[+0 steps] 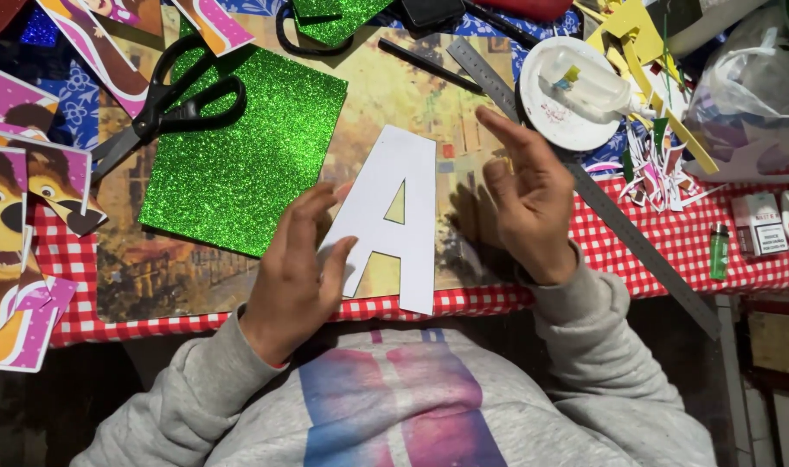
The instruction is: The person is cutting and gluing foam letters on a cluttered craft table.
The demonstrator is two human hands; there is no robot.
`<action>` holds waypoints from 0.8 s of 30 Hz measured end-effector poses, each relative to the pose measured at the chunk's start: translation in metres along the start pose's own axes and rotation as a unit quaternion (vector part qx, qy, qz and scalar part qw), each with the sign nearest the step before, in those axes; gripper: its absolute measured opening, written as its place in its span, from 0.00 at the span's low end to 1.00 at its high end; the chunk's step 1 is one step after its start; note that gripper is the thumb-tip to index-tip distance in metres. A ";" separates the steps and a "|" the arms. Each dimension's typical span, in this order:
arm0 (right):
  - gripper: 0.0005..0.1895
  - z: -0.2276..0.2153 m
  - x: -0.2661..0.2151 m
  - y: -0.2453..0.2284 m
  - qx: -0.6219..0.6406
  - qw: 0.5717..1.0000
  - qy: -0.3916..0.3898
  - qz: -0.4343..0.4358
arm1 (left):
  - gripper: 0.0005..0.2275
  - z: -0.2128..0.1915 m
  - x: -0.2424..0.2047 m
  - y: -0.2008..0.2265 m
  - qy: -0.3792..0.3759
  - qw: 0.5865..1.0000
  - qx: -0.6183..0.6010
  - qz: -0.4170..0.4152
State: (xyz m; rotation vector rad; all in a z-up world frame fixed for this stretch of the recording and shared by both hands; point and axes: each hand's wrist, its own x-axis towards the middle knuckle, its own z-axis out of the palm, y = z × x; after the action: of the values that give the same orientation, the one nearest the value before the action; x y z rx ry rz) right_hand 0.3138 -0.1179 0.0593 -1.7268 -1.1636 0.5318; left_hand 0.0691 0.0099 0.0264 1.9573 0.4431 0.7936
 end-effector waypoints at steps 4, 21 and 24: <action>0.25 0.008 -0.014 -0.023 0.072 0.992 0.061 -0.081 | 0.15 -0.002 -0.008 0.008 -0.025 0.995 -0.061 -0.068; 0.33 0.069 -0.064 -0.052 0.257 0.944 0.148 -0.144 | 0.43 0.058 -0.009 0.050 -0.192 0.953 -0.125 0.197; 0.40 0.086 -0.065 -0.079 0.223 0.938 0.133 -0.230 | 0.45 0.059 -0.001 0.058 -0.172 0.953 -0.111 0.222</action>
State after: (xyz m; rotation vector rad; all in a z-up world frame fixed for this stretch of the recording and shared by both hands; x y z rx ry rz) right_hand 0.1824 -0.1272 0.0805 -1.0520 -1.1008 0.2364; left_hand 0.1083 -0.0563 0.0562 1.9495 -0.2969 0.7181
